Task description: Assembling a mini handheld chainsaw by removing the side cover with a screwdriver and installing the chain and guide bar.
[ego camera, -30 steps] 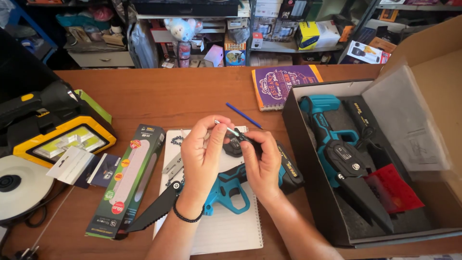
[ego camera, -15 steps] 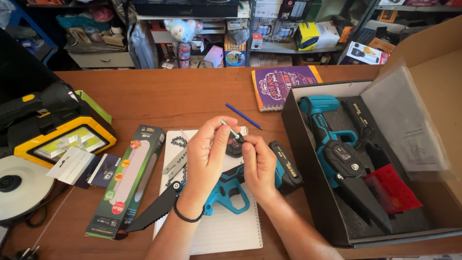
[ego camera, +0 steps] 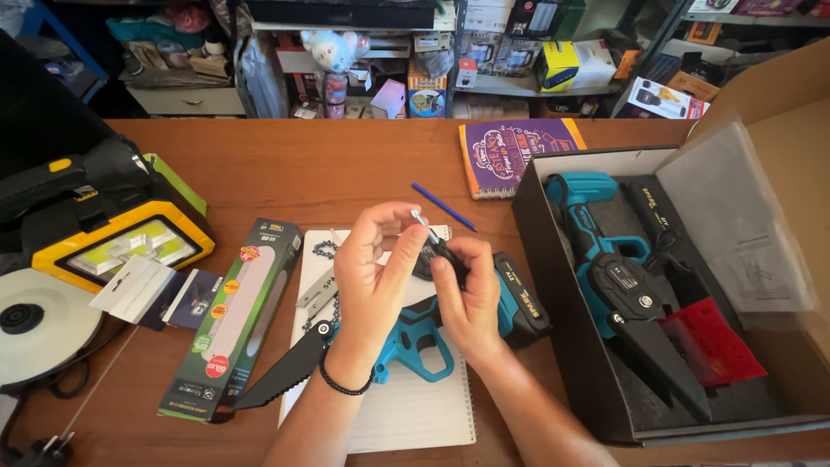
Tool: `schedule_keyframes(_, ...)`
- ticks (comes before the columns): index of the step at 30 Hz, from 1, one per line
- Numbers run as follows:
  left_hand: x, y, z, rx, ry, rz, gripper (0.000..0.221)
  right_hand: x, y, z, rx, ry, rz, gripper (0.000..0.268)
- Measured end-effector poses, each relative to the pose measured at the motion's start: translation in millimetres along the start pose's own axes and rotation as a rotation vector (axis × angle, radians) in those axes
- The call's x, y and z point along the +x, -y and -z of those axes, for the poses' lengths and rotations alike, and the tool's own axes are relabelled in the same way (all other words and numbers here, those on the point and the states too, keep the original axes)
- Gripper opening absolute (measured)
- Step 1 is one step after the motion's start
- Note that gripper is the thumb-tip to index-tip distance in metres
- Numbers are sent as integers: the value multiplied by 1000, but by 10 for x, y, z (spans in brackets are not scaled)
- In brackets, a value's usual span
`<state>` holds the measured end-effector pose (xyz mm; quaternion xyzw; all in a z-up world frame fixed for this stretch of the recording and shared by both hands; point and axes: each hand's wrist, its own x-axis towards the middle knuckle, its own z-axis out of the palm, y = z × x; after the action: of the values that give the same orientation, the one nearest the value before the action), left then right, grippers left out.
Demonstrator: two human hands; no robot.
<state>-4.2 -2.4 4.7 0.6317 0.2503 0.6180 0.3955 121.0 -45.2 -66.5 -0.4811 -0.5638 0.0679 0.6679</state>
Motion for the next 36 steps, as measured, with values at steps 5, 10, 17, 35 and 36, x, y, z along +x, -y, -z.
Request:
schedule_keyframes(5, -23, 57, 20, 32, -25, 11, 17, -52, -75, -6, -14, 23, 36, 15)
schedule_keyframes(10, -22, 51, -6, 31, -14, 22, 14, 29, 43, 5, -28, 32, 67, 17)
schedule_keyframes(17, -3, 43, -7, 32, 29, 22, 14, 31, 38, 3, -17, 2, 74, 17)
schedule_keyframes(35, 11, -35, -29, 90, 87, 25, 11, -19, 36, -56, 77, 38, -34, 27)
schedule_keyframes(36, 6, -18, -32, 99, 86, 28, 12, -12, 72, -68, 80, 42, -36, 26)
